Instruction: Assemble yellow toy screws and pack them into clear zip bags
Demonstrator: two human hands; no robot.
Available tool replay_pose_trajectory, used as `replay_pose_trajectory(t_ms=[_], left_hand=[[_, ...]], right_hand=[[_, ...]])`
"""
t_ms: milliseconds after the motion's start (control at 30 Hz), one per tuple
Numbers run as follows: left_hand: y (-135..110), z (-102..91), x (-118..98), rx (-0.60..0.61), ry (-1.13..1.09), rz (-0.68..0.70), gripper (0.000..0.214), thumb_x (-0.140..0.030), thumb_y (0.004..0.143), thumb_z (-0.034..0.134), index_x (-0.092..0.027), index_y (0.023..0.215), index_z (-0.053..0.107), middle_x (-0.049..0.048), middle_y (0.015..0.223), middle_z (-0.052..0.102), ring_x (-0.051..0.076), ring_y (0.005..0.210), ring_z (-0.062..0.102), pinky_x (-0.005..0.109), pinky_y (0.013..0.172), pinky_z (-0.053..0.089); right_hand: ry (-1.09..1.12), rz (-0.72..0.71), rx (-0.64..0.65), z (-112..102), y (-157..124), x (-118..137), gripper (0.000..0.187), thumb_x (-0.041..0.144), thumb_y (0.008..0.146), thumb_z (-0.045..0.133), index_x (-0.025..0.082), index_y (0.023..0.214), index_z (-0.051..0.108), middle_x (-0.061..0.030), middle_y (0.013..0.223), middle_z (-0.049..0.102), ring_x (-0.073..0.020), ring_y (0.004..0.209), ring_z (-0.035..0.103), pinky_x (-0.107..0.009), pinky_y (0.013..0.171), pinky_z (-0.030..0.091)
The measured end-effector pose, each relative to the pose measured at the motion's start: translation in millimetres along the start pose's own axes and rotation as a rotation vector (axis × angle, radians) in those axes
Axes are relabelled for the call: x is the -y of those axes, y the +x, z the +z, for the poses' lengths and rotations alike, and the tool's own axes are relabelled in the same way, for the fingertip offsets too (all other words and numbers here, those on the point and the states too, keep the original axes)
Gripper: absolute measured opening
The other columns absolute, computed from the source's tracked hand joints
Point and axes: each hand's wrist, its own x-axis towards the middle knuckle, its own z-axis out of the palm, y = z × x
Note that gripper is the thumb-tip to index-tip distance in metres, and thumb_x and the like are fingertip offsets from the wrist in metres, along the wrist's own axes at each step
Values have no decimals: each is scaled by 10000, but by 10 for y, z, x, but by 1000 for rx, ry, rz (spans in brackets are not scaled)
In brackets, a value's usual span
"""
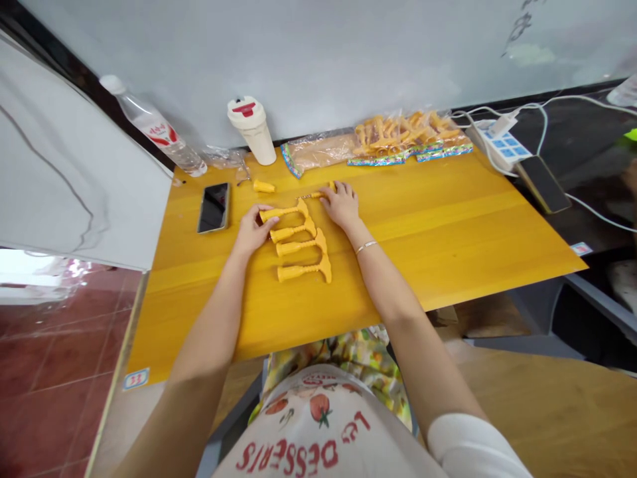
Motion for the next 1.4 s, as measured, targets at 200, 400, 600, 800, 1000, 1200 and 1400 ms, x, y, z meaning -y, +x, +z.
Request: replay_pose_trajectory(t_ms=[200, 400, 600, 800, 1000, 1200, 1400], left_hand=[[40, -31, 70, -17, 94, 81, 284, -309, 786, 731, -210, 1038, 648, 63, 1039, 638, 228, 984, 574, 370, 935, 450], [562, -100, 156, -159, 115, 203, 417, -430, 791, 722, -215, 1133, 617, 174, 1355, 556, 333, 1329, 459, 541, 1124, 303], [1001, -111, 102, 14, 184, 151, 208, -272, 659, 756, -202, 823, 649, 131, 945, 694, 341, 1094, 581, 595, 1102, 307], [503, -167, -112, 9, 80, 139, 295, -344, 770, 688, -180, 1015, 676, 101, 1031, 677, 232, 872, 604, 400, 866, 494], [-3, -73, -201, -50, -145, 91, 293, -347, 819, 664, -195, 1069, 652, 67, 1044, 652, 199, 922, 621, 312, 815, 503], [-66, -82, -321, -79, -48, 175, 245, -309, 840, 665, -209, 1064, 662, 69, 1050, 652, 217, 1015, 619, 354, 952, 476], [-113, -80, -490, 51, -44, 276, 243, -352, 869, 675, -223, 1075, 671, 72, 1063, 666, 228, 1042, 622, 363, 975, 474]], right_hand=[[108, 149, -182, 12, 31, -149, 344, 324, 1005, 426, 193, 1231, 649, -203, 1379, 545, -340, 1240, 509, -518, 997, 447], [308, -43, -376, 59, 47, -163, 353, 356, 1012, 380, 198, 1175, 651, -169, 1420, 498, -287, 1362, 432, -495, 1107, 419], [287, -129, -355, -22, -35, 39, 341, 352, 1008, 386, 212, 1162, 656, -152, 1480, 460, -304, 1377, 415, -520, 1104, 435], [242, -126, -297, -128, -85, 99, 316, 306, 1009, 406, 196, 1169, 655, -167, 1534, 398, -325, 1377, 418, -522, 1138, 390], [217, -229, -293, -114, -127, 183, 296, 321, 1013, 413, 221, 1159, 651, -143, 1515, 429, -327, 1353, 438, -541, 1110, 421], [240, -305, -256, -153, -197, 289, 315, 319, 1007, 409, 239, 1186, 656, -120, 1509, 439, -320, 1368, 422, -539, 1120, 418], [231, -427, -195, -143, -248, 408, 314, 370, 1009, 427, 248, 1188, 654, -118, 1493, 466, -293, 1350, 449, -507, 1099, 445]])
